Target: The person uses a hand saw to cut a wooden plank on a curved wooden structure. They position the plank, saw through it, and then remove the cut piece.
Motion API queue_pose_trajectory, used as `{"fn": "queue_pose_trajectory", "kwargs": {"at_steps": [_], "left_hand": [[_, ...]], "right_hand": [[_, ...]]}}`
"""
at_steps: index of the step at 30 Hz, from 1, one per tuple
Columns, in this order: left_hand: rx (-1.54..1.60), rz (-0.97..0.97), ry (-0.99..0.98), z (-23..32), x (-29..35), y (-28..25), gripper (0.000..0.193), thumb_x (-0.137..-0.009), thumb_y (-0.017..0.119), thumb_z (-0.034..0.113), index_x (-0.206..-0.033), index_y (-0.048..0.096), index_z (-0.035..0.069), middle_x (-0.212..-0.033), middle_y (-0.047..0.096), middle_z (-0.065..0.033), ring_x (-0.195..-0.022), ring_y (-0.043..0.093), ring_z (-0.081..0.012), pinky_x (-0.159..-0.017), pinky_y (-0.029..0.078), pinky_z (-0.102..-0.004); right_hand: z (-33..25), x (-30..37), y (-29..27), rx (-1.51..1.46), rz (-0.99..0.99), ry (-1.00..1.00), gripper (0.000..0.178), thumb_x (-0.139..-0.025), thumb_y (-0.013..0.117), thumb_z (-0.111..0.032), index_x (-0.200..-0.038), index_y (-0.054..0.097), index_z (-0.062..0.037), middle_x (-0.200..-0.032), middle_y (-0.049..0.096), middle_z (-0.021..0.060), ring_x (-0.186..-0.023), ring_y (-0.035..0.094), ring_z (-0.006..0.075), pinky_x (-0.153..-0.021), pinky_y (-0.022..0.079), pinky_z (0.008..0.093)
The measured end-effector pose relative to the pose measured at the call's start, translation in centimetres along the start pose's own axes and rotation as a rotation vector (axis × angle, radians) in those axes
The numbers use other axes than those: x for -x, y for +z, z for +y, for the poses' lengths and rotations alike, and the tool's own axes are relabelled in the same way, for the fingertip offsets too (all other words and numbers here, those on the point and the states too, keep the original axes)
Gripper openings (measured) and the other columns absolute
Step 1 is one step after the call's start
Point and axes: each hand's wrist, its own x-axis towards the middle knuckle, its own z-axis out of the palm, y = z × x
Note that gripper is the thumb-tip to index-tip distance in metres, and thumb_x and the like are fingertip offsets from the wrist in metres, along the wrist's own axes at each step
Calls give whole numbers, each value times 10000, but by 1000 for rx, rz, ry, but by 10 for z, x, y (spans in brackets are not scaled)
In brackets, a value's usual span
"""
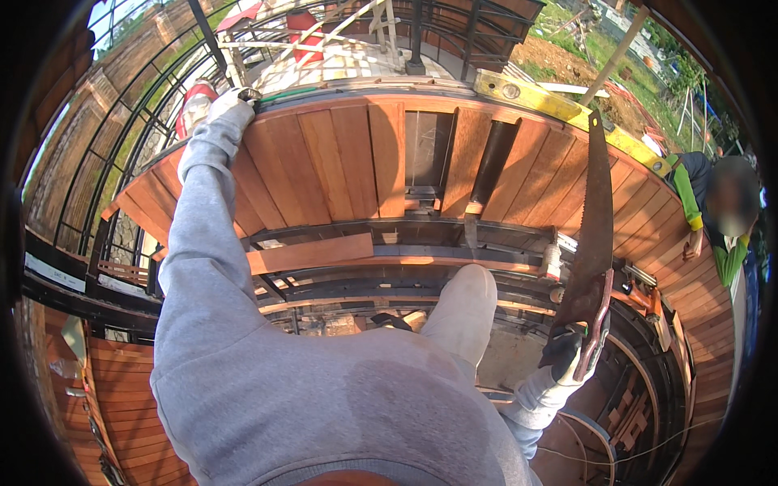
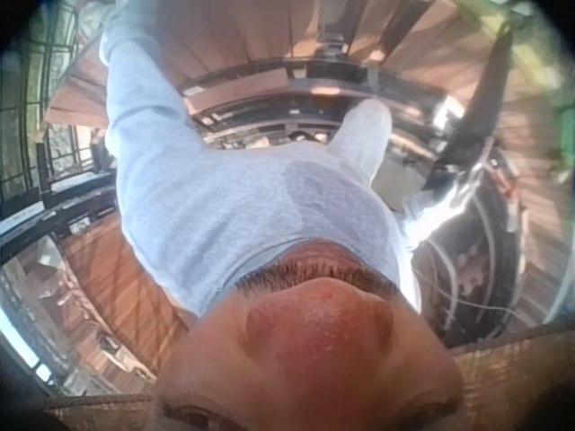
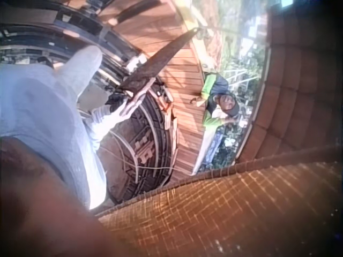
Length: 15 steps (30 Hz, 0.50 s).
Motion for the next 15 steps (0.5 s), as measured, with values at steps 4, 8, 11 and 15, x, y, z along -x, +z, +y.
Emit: {"fn": "queue_pose_trajectory", "kwargs": {"at_steps": [4,8,11,15], "left_hand": [[-23,-10,12,-9,-5,6,401,-951,553,381,-1216,710,124,-1202,715,-179,-1148,667,-346,-978,522,-418],[-24,12,-68,-39,-14,17,367,-943,564,378,-1169,726,139,-1156,727,-168,-1104,680,-347,-947,532,-431],[85,149,-34,-44,-13,15,345,-933,569,351,-1163,711,136,-1067,730,-186,-1037,688,-363,-902,539,-441],[211,478,19,-17,17,-14,332,-929,594,261,-1214,680,115,-1010,733,-192,-946,702,-380,-826,549,-464]], "right_hand": [[0,0,1,-5,-12,-1,513,-1014,517,-314,-1398,540,25,-801,646,63,-659,581,139,-648,481,296],[2,-4,1,-22,-37,-6,519,-1014,518,-319,-1400,538,26,-789,646,63,-650,580,137,-643,480,295],[3,0,-2,-18,-31,4,523,-1013,519,-323,-1401,537,27,-780,646,63,-643,580,136,-639,479,294],[3,2,-6,-45,-43,11,528,-1013,520,-329,-1403,535,28,-768,645,63,-634,579,135,-634,478,292]]}}
